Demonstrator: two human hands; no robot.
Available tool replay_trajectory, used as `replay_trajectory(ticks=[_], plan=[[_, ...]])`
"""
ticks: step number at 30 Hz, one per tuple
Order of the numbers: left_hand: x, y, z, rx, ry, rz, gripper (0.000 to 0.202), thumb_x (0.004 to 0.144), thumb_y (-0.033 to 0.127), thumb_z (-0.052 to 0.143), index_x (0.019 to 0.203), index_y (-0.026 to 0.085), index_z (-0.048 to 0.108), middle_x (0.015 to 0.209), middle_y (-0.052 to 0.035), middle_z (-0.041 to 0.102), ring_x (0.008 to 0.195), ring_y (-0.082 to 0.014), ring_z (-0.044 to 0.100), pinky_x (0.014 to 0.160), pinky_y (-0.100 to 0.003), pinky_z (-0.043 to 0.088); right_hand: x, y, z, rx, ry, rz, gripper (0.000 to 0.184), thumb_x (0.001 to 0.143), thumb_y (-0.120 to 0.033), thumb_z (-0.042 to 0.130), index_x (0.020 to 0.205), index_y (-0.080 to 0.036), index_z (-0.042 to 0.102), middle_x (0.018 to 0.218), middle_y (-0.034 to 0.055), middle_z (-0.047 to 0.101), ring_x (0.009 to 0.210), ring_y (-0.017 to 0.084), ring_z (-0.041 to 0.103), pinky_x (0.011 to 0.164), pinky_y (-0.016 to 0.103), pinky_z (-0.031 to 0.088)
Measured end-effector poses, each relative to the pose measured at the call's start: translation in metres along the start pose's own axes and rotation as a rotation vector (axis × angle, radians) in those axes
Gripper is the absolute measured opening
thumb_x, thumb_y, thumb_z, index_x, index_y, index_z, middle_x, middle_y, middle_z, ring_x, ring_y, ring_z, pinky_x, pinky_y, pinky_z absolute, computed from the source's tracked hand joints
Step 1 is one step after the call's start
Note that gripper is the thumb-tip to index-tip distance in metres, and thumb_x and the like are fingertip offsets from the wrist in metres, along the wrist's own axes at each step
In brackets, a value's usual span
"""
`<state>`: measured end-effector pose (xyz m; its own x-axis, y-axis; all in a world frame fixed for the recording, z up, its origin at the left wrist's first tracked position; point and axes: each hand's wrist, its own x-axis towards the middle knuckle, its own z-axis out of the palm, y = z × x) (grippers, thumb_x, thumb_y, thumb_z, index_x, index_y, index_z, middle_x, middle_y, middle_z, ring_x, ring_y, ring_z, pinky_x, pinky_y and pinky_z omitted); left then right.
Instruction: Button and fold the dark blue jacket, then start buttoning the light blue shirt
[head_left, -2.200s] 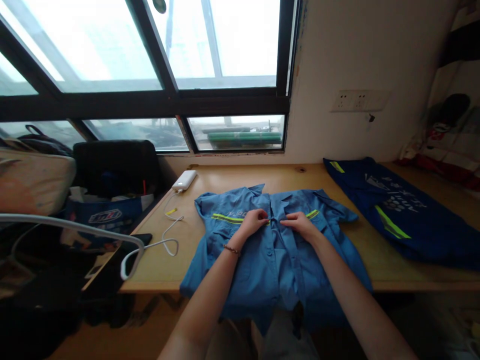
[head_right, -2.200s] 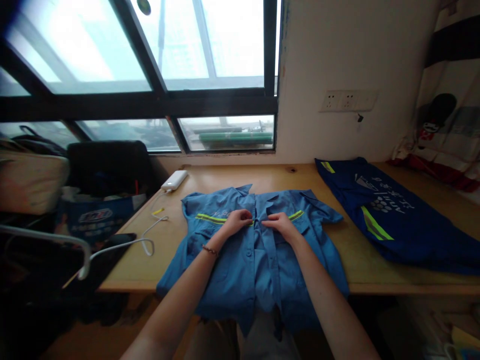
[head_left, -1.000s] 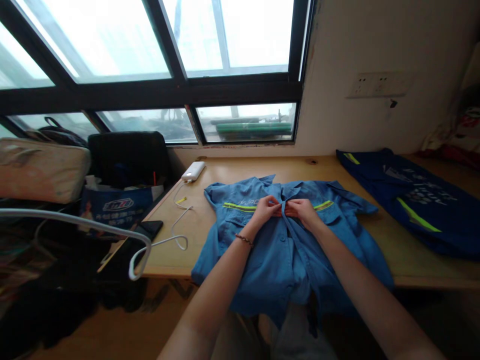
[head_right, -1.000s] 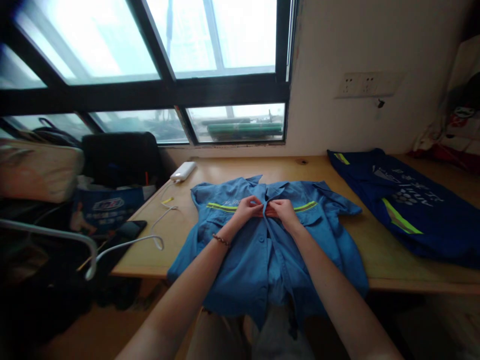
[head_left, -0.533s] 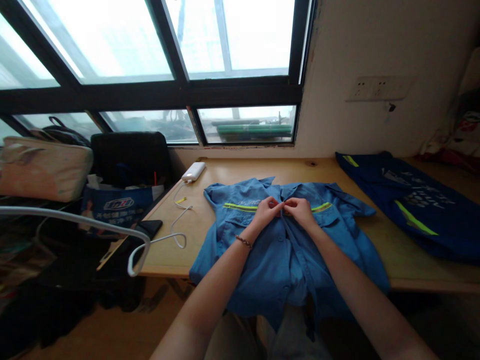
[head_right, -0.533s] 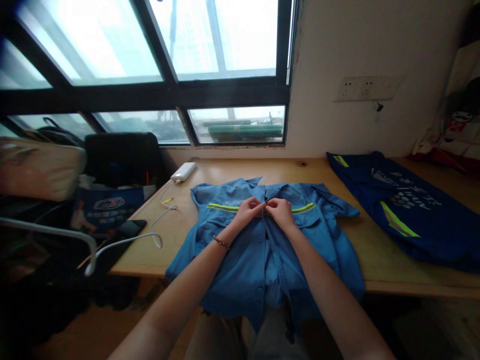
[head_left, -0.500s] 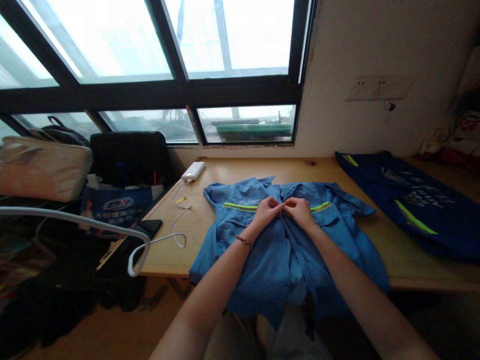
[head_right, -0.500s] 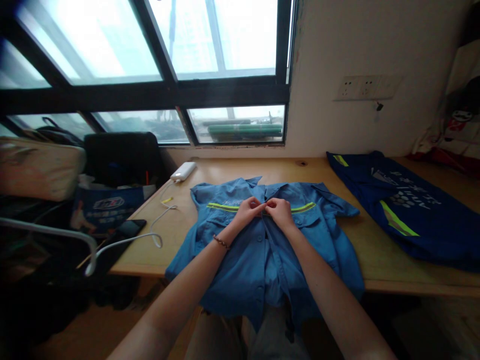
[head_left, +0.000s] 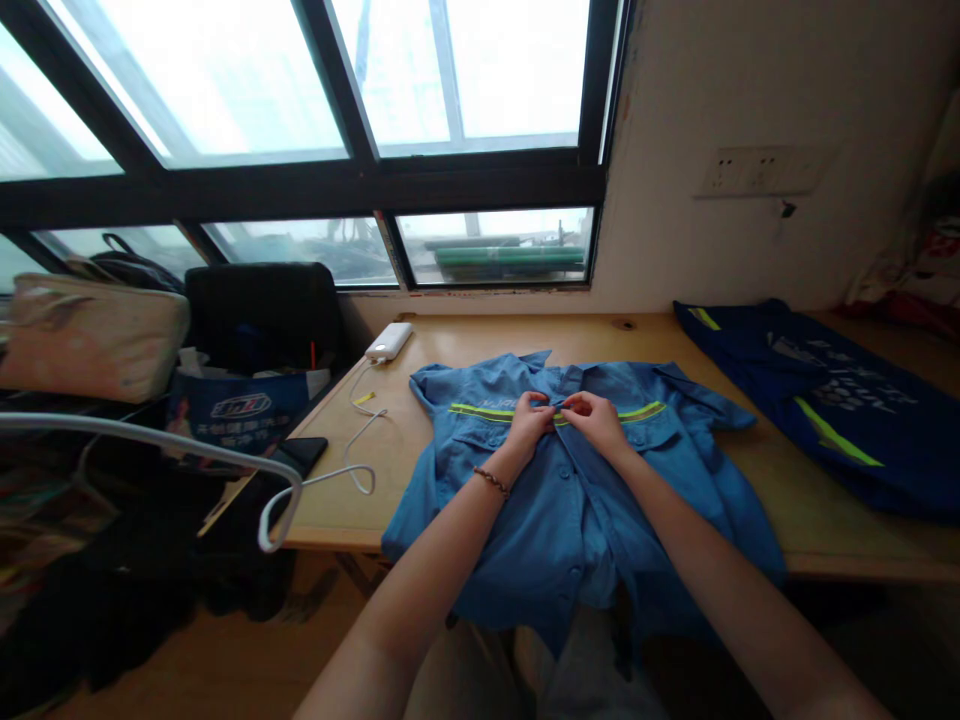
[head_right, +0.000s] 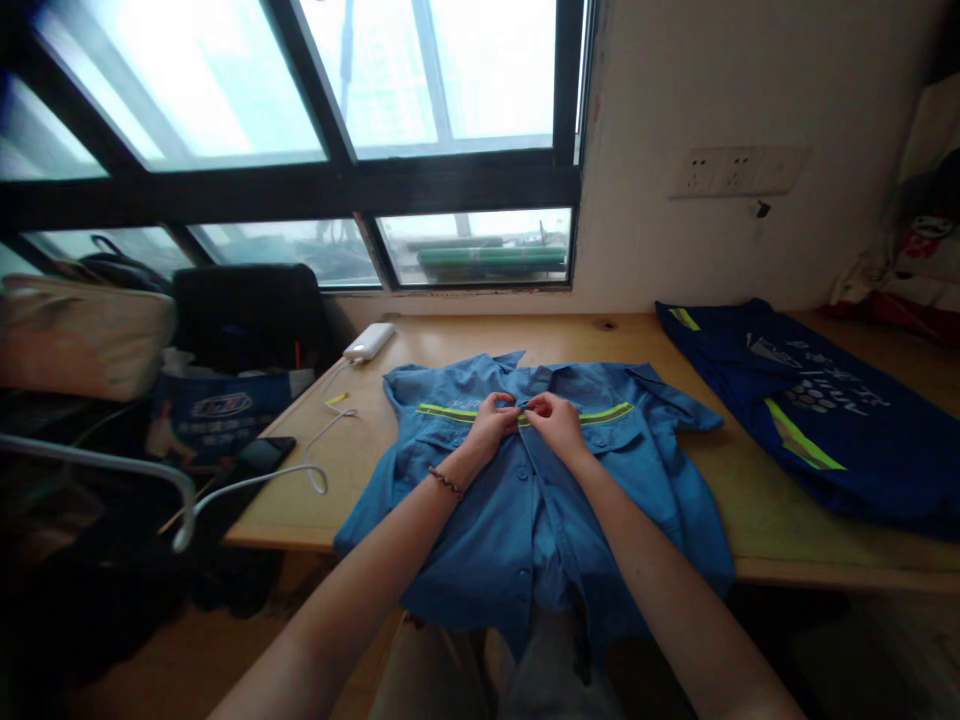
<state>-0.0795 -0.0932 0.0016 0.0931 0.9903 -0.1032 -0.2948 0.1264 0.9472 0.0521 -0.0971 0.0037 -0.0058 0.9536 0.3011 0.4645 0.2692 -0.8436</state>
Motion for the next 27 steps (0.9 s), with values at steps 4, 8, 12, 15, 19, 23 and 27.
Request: replay_trajectory(ticks=[4, 8, 12, 15, 19, 23, 27], plan=[[0.0, 0.0, 0.002, 0.022, 0.01, 0.019, 0.035, 0.061, 0.01, 0.059, 0.089, 0.017, 0.039, 0.055, 0.0066, 0.049, 0.045, -0.0067, 0.05, 0.048, -0.018, 0.041, 0.004, 0.006, 0.001, 0.092, 0.009, 0.036, 0.029, 0.069, -0.04, 0.055, 0.075, -0.012, 0.062, 0.068, 0.0051, 0.062, 0.06, 0.014, 0.055, 0.055, 0.024, 0.041], [0.003, -0.003, 0.002, 0.151, -0.017, 0.107, 0.035, 0.061, 0.01, 0.058, 0.09, 0.018, 0.04, 0.051, 0.0089, 0.046, 0.042, -0.0045, 0.044, 0.044, -0.014, 0.034, 0.009, 0.011, 0.004, 0.053, 0.022, 0.059, 0.03, 0.07, -0.043, 0.053, 0.07, -0.013, 0.059, 0.06, 0.0034, 0.058, 0.055, 0.013, 0.05, 0.05, 0.023, 0.037], [0.008, -0.007, -0.001, 0.29, -0.044, 0.204, 0.034, 0.061, 0.011, 0.058, 0.09, 0.018, 0.043, 0.047, 0.0112, 0.038, 0.04, -0.0031, 0.038, 0.042, -0.013, 0.027, 0.015, 0.014, 0.006, 0.086, -0.013, 0.151, 0.025, 0.068, -0.039, 0.053, 0.062, -0.015, 0.054, 0.05, -0.0011, 0.05, 0.047, 0.01, 0.043, 0.044, 0.021, 0.032], [0.007, -0.007, -0.002, 0.36, -0.068, 0.264, 0.032, 0.062, 0.013, 0.058, 0.091, 0.018, 0.044, 0.045, 0.0118, 0.033, 0.038, -0.003, 0.033, 0.041, -0.014, 0.023, 0.018, 0.012, 0.005, 0.253, -0.13, 0.362, 0.023, 0.066, -0.037, 0.054, 0.058, -0.016, 0.049, 0.04, -0.0056, 0.039, 0.037, 0.007, 0.034, 0.036, 0.019, 0.025], [0.004, -0.005, -0.001, 0.467, -0.106, 0.35, 0.03, 0.065, 0.014, 0.057, 0.093, 0.018, 0.046, 0.046, 0.0104, 0.035, 0.04, -0.0042, 0.034, 0.043, -0.015, 0.023, 0.018, 0.008, 0.002, 0.314, -0.172, 0.463, 0.027, 0.065, -0.036, 0.057, 0.052, -0.017, 0.042, 0.037, -0.0073, 0.032, 0.032, 0.004, 0.028, 0.032, 0.018, 0.019], [0.009, -0.006, -0.004, 0.557, -0.133, 0.405, 0.029, 0.067, 0.014, 0.054, 0.095, 0.018, 0.047, 0.046, 0.0097, 0.036, 0.041, -0.0054, 0.035, 0.043, -0.016, 0.024, 0.019, 0.012, 0.005, 0.287, -0.124, 0.475, 0.021, 0.068, -0.031, 0.054, 0.056, -0.017, 0.044, 0.04, -0.0063, 0.037, 0.033, 0.005, 0.031, 0.033, 0.018, 0.022], [0.027, -0.007, -0.008, 0.641, -0.173, 0.449, 0.03, 0.069, 0.014, 0.052, 0.098, 0.018, 0.047, 0.046, 0.009, 0.038, 0.042, -0.0067, 0.036, 0.044, -0.016, 0.025, 0.024, 0.025, 0.011, 0.14, 0.009, 0.386, 0.012, 0.068, -0.024, 0.055, 0.073, -0.015, 0.051, 0.051, -0.003, 0.05, 0.044, 0.009, 0.045, 0.043, 0.019, 0.034]])
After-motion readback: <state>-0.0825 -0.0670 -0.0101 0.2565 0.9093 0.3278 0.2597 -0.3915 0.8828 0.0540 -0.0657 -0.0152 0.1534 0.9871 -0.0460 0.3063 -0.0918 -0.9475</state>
